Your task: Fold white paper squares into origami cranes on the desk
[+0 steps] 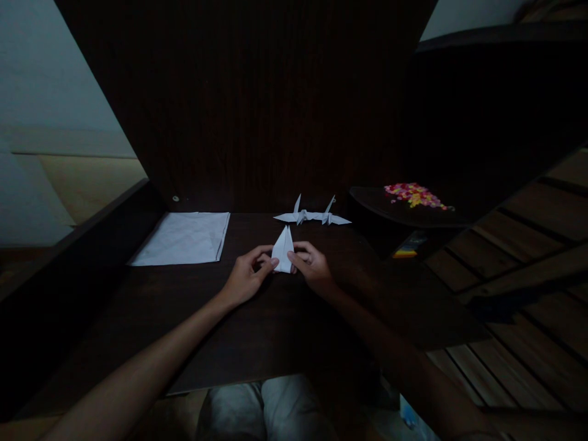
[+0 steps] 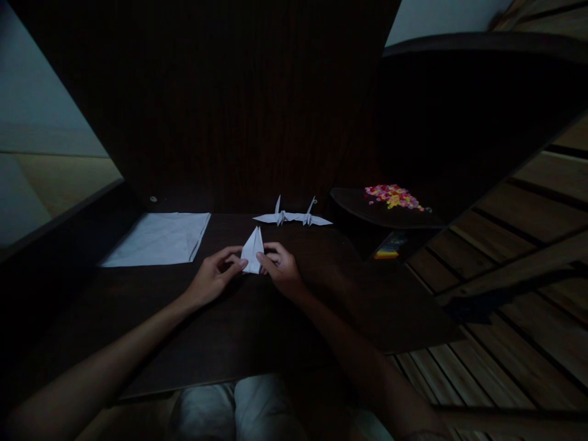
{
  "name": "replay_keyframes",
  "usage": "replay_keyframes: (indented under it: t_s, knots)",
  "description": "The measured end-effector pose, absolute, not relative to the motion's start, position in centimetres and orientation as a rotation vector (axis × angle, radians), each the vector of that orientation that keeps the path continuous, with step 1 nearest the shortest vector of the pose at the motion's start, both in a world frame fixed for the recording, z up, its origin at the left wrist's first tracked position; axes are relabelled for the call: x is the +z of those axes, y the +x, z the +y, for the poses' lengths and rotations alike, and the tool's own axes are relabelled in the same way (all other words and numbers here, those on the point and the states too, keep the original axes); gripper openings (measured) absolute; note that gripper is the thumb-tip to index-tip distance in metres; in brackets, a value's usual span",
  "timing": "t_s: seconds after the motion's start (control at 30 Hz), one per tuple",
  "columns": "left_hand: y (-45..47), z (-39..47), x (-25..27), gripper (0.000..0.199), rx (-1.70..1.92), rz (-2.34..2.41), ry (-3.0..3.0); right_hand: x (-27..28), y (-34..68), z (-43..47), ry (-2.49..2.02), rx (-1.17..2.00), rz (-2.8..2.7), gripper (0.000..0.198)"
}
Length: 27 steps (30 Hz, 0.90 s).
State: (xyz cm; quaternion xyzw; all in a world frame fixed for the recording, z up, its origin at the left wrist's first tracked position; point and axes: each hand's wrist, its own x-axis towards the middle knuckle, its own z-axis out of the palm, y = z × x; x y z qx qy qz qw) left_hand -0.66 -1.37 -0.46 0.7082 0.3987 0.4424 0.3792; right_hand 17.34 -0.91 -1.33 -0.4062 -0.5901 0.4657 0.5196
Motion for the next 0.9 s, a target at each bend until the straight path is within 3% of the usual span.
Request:
replay_keyframes:
  t_s: [0.9]
  knots:
    - [-0.52,-1.32,0.16,0.028,1.024,0.946,1.629,-1.24,17.62,-1.37,-1.044,1.107,-1.648,0.023]
